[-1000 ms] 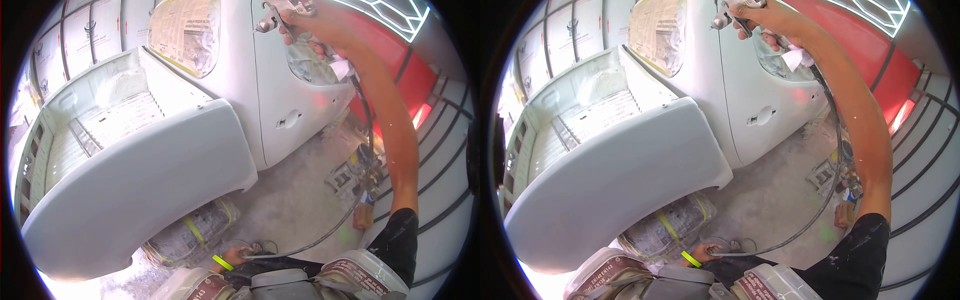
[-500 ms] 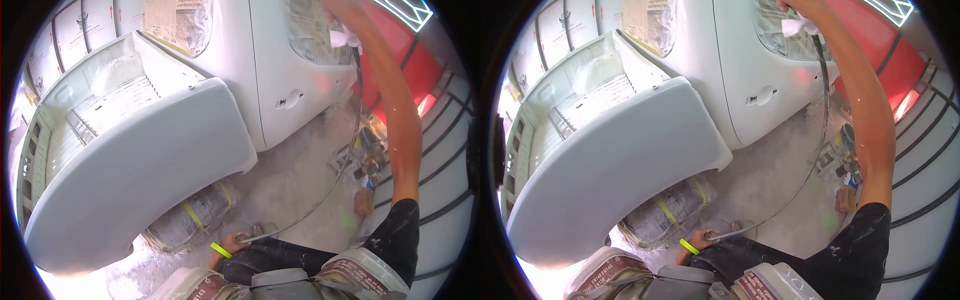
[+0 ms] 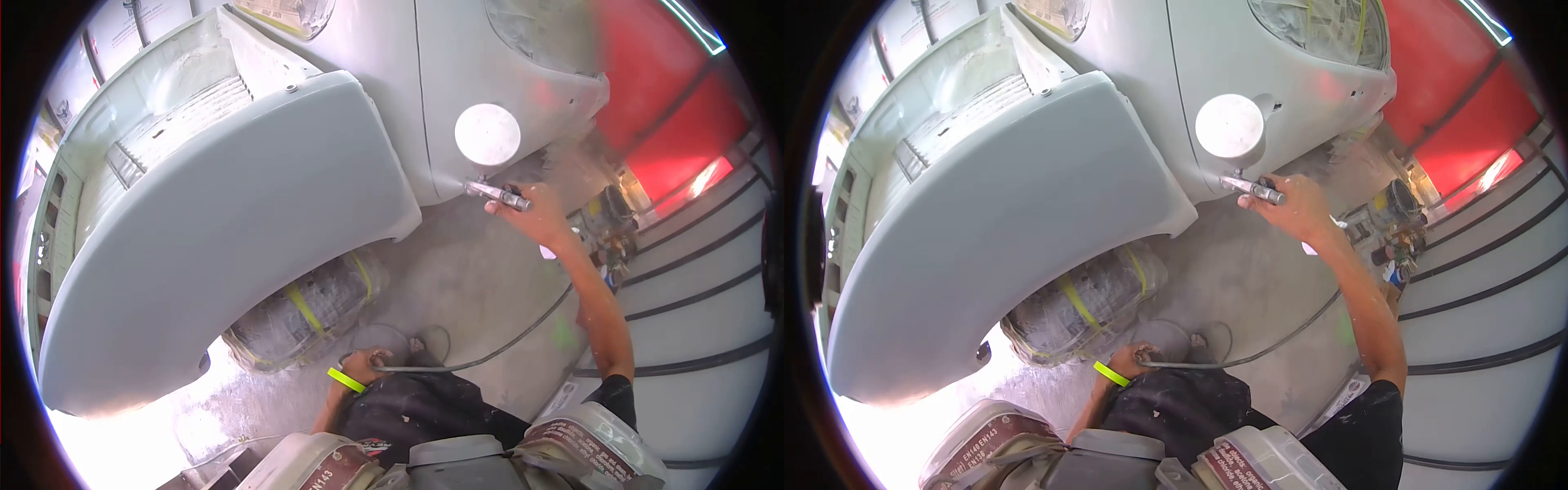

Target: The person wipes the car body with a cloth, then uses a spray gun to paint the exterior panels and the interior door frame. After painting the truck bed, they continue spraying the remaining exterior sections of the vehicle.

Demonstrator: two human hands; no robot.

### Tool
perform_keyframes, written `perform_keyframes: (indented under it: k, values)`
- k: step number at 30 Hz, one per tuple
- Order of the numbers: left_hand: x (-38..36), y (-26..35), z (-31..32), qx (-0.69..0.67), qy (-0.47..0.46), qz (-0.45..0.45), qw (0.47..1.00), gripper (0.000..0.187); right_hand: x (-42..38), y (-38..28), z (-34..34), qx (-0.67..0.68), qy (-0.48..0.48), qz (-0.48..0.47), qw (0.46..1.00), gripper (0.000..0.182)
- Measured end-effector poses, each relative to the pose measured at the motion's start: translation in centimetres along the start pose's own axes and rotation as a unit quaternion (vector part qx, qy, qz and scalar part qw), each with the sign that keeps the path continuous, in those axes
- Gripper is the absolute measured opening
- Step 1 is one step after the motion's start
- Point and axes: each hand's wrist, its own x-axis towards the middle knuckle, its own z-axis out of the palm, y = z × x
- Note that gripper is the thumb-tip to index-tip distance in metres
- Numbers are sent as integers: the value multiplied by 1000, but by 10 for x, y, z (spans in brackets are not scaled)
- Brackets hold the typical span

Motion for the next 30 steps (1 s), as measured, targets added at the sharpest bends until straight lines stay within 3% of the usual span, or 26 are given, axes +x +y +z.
perform_keyframes:
  k: [7, 13, 16, 19, 24, 26, 30]
  values:
    - [23, 26, 27, 38, 5, -34, 999, 55, 3, 37, 9, 159, 9, -38, 987, 43]
    - [47, 21, 77, 73, 22, -90, 993, 53, 20, -7, -24, 466, 45, -37, 883, 43]
    - [46, -5, 101, 72, 46, -124, 989, 52, 38, -14, -14, 500, 67, -92, 859, 54]
    - [35, -11, 111, 79, 74, -156, 982, 52, 46, -6, 28, 511, 54, -77, 855, 56]
    - [16, 15, 105, 142, 46, -233, 961, 47, 33, 55, 124, 444, 21, 19, 895, 50]
    - [11, 2, 111, 151, 48, -221, 962, 49, 21, 86, 165, 393, 14, 76, 916, 47]
    - [7, -10, 114, 156, 58, -188, 968, 46, -6, 119, 187, 361, -103, 230, 898, 50]
